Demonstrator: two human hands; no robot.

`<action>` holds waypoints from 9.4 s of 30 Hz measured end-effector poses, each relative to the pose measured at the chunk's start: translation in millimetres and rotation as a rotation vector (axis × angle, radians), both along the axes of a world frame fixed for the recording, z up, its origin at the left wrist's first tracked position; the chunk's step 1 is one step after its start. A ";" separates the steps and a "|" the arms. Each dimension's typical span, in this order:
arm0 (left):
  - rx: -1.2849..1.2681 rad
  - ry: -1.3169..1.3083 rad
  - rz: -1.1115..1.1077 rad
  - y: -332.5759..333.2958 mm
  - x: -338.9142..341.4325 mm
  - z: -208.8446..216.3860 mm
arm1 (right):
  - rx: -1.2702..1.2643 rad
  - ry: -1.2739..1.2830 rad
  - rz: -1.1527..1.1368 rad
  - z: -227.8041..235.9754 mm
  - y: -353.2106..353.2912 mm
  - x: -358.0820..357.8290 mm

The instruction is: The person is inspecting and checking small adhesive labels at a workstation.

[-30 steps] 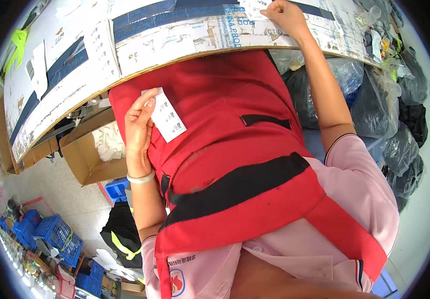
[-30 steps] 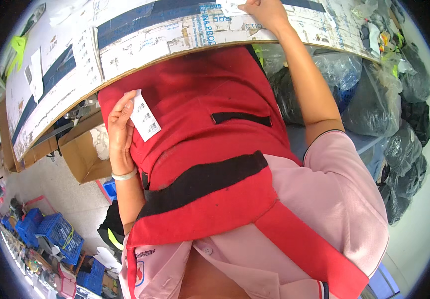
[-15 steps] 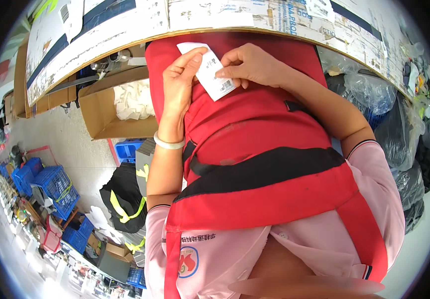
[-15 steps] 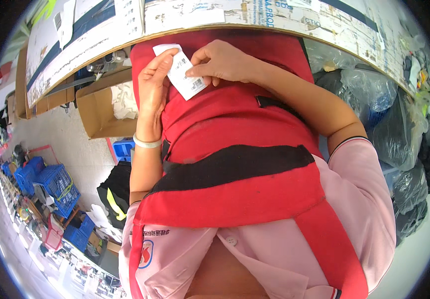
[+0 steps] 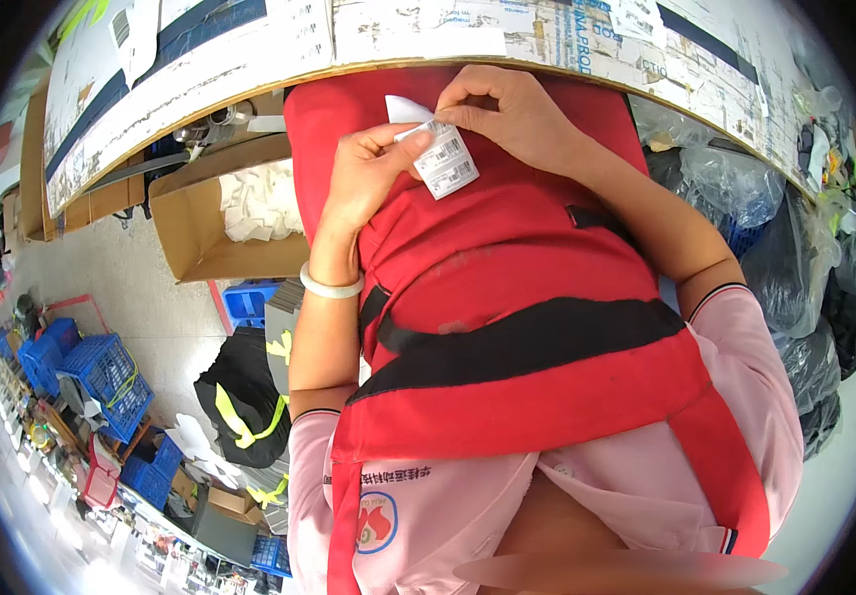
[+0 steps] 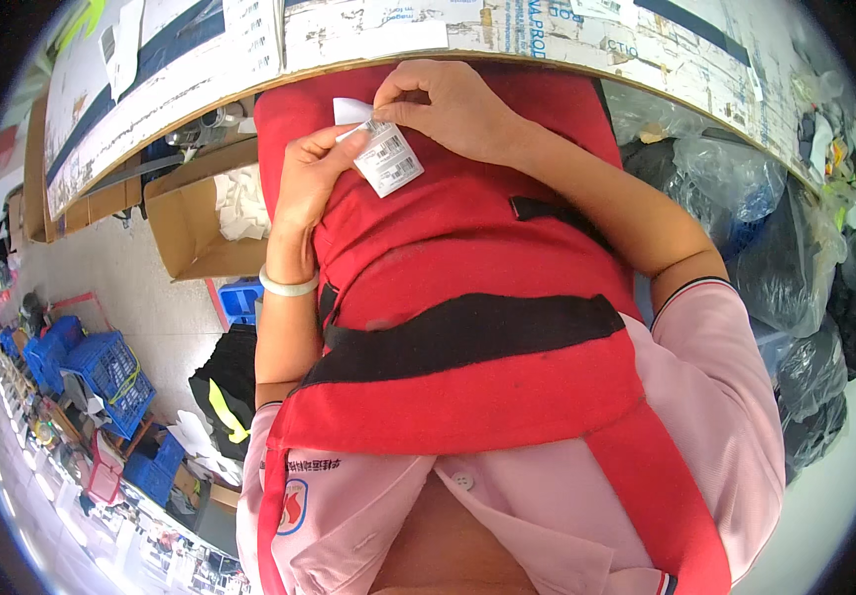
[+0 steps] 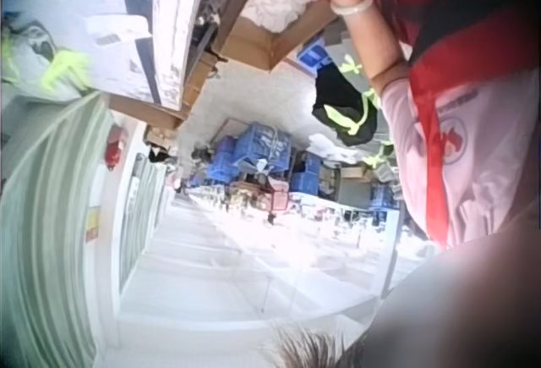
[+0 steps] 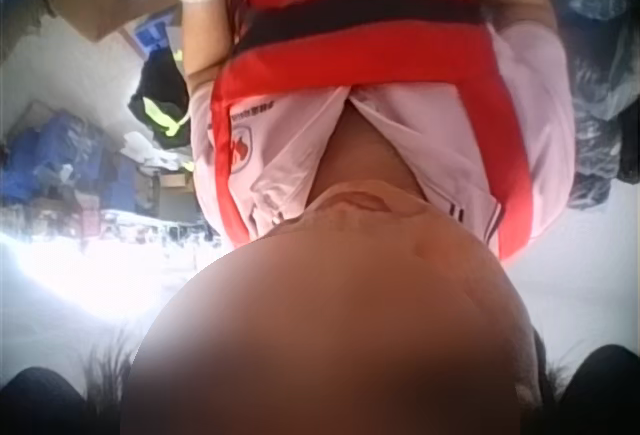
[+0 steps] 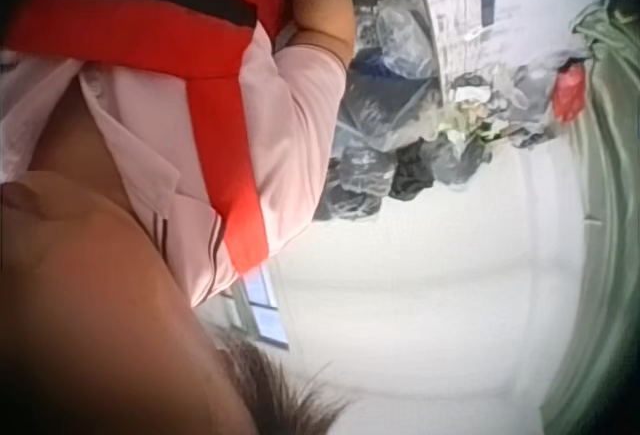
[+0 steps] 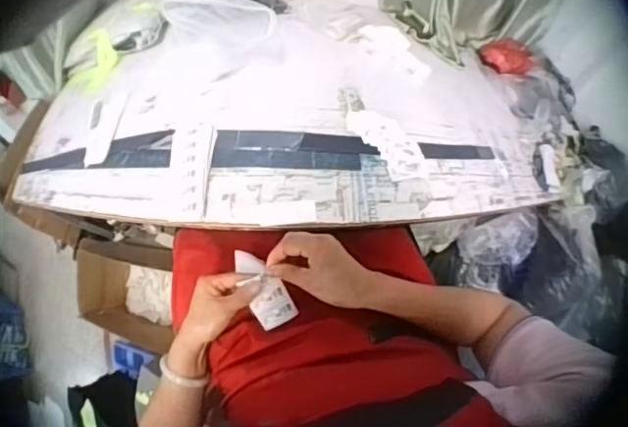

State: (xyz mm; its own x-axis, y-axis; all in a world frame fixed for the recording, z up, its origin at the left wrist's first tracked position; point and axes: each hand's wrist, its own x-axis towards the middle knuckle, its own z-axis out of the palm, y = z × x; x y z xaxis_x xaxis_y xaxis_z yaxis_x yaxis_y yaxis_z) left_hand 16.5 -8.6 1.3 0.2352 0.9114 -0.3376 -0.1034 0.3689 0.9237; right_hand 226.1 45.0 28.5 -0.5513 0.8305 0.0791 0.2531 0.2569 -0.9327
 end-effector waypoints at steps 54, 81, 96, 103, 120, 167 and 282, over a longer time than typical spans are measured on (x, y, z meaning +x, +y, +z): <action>-0.185 -0.179 0.085 4.6 3.1 -1.9 | -0.449 -0.074 -0.265 33.0 67.4 22.5; -0.170 -0.162 0.121 5.6 3.5 -5.4 | -0.485 0.085 -0.300 43.3 56.0 59.0; -0.136 -0.035 0.072 1.1 5.5 2.9 | 0.241 -0.725 -0.788 36.5 61.9 149.3; -0.108 -0.132 0.203 1.9 10.4 5.8 | -0.657 -0.175 0.149 16.7 -2.7 11.9; -0.117 -0.129 -0.008 0.5 -1.2 -7.0 | -0.047 -0.055 0.029 -1.4 1.0 6.4; -0.153 -0.155 0.078 3.2 4.4 -4.3 | -0.397 -0.145 -0.229 38.1 66.9 19.1; -0.023 0.000 0.090 -6.9 0.6 -9.5 | -0.494 -0.071 -0.277 39.8 65.5 21.8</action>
